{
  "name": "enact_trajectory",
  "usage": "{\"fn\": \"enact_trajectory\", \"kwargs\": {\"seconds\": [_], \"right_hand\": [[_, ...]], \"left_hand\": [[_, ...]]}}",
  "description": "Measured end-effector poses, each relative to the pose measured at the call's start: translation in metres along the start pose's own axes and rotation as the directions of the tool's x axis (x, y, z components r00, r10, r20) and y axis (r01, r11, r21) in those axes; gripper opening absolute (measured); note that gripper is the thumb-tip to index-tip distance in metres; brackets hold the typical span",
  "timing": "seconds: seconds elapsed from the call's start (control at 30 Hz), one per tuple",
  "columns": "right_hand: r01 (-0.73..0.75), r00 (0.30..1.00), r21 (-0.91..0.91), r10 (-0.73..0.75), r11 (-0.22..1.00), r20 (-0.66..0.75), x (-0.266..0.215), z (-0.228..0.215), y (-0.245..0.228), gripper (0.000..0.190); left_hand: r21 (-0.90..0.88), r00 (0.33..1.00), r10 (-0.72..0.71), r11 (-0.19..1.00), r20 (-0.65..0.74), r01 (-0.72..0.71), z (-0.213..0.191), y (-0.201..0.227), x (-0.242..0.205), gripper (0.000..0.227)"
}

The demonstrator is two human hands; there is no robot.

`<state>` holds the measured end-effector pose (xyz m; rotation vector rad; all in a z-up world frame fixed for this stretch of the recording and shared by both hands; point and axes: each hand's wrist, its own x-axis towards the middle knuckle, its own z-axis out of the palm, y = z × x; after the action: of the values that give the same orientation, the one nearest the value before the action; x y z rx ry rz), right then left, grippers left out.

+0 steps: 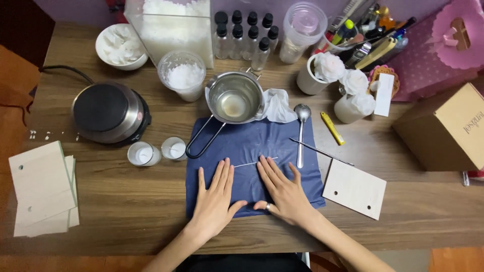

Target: Assembling candle wicks by threading them through metal bases and securing them on a template.

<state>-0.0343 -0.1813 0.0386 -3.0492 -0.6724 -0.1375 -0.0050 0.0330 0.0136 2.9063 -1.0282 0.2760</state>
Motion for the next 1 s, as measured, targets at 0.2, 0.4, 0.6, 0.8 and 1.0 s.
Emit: {"fn": "enact_trajectory", "kwargs": {"seconds": [0.2,0.4,0.6,0.8,1.0], "right_hand": [[0.008,0.999,0.012,-0.009,1.0,0.036,0.008,0.001,0.006,0.091],[-0.093,0.994,0.084,0.088,0.992,0.064,0.009,-0.007,0.036,0.08],[-0.395,0.905,-0.036,0.382,0.918,-0.187,-0.029,0.018,0.133,0.02],[-0.448,0.88,0.126,0.462,0.885,-0.113,-0.035,0.008,0.149,0.016],[-0.467,0.883,0.005,0.466,0.884,0.064,-0.018,-0.01,0.13,0.03]], "left_hand": [[-0.022,0.999,-0.016,1.0,0.044,0.017,-0.009,-0.007,0.006,0.084],[0.057,0.997,-0.036,0.998,0.065,0.033,-0.016,-0.009,0.007,0.088],[-0.214,0.997,-0.073,0.974,-0.003,0.07,-0.009,-0.015,0.015,0.078],[-0.221,0.995,0.014,0.975,-0.099,-0.036,0.008,-0.006,0.029,0.053],[-0.132,0.975,0.058,0.987,-0.214,-0.088,0.036,-0.02,0.041,0.02]]}}
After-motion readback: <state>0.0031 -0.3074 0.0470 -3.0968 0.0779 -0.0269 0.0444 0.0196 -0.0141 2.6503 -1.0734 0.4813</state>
